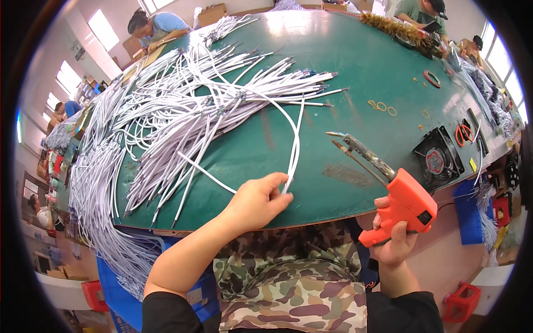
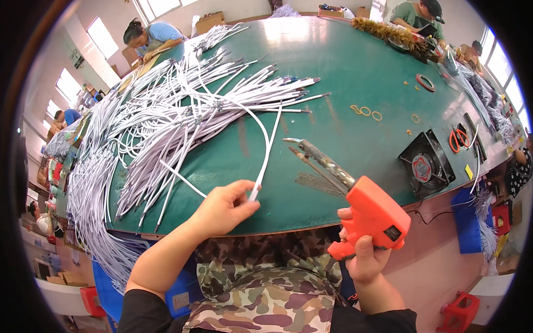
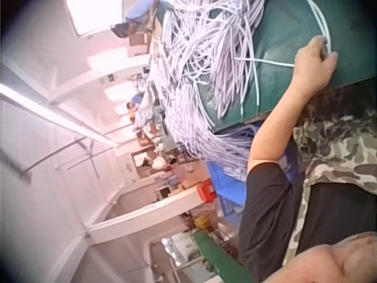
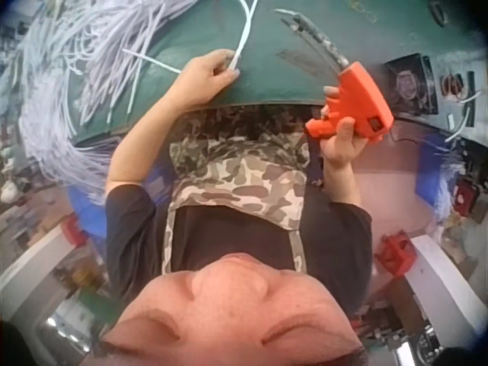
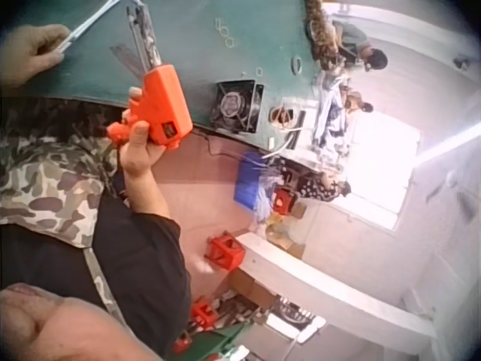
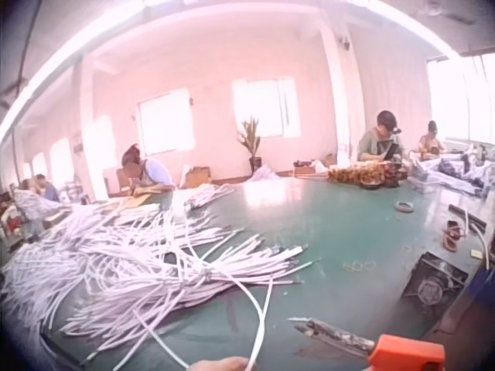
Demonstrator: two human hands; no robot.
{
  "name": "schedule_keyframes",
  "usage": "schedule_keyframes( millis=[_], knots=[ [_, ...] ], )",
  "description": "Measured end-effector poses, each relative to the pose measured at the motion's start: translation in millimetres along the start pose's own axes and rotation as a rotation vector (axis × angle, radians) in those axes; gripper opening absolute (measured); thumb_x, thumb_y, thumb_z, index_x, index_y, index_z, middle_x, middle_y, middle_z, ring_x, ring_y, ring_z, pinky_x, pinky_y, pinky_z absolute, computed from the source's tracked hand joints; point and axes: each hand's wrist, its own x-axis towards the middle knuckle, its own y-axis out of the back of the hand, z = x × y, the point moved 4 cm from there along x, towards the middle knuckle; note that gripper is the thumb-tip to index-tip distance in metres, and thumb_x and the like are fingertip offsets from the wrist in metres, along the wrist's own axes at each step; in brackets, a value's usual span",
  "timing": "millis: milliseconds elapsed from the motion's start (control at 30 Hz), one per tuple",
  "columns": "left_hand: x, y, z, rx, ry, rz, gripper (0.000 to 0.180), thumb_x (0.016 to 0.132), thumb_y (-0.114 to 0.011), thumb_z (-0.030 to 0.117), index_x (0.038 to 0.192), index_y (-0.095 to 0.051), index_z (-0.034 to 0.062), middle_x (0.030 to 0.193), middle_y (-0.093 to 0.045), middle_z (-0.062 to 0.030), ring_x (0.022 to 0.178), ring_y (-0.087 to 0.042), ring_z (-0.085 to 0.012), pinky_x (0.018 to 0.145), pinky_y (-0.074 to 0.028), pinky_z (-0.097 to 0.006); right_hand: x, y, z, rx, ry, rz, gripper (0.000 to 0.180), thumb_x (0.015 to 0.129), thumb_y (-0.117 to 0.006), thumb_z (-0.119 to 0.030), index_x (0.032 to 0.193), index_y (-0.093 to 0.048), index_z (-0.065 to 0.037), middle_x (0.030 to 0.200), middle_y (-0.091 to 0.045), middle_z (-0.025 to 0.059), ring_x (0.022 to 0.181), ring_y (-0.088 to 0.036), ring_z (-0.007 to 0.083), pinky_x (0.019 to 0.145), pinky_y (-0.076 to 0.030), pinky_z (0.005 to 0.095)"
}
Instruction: The person solders electrical cables to connectors by hand using a soldering gun and solder wire, assembling them at a workbench.
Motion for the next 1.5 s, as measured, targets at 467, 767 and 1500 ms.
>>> schedule_keyframes(
  millis=[467, 767, 1500],
  knots=[
    [2.1, -59.7, 42.6, 0.791, -0.691, 0.039, 0.041, 0.074, -0.059, 0.012, 0.115, -0.062, 0.0102, 0.083, -0.051, -0.0062, 0.071, -0.055, -0.0224, 0.061, -0.046, -0.036, -11.5, 17.3, -8.0, 0.014, 0.045, 0.054, 0.069, 0.090, -0.061, -0.049, 0.128, -0.042, 0.005, 0.111, -0.061, 0.0204, 0.080, -0.063, 0.0193, 0.070, -0.053, 0.0339],
    [-17.7, -70.4, 40.0, 0.677, -0.721, -0.055, 0.040, 0.077, -0.063, 0.016, 0.116, -0.061, 0.0082, 0.082, -0.050, -0.0092, 0.070, -0.054, -0.0271, 0.063, -0.046, -0.038, 51.8, -38.7, 55.9, 0.462, -0.343, -0.076, 0.056, 0.100, -0.047, -0.038, 0.143, -0.033, -0.006, 0.138, -0.046, 0.0105, 0.128, -0.046, 0.0267, 0.104, -0.037, 0.0487],
    [7.1, -24.1, 1.6, -0.744, 0.167, -0.162, 0.019, 0.096, -0.058, 0.018, 0.104, -0.062, 0.0012, 0.079, -0.064, -0.0071, 0.069, -0.063, -0.0142, 0.061, -0.050, -0.027, 59.0, 11.2, 28.6, 0.395, -0.086, 0.085, 0.059, 0.099, -0.047, -0.042, 0.143, -0.034, -0.005, 0.139, -0.046, 0.0109, 0.131, -0.043, 0.0283, 0.109, -0.029, 0.0564]
  ],
)
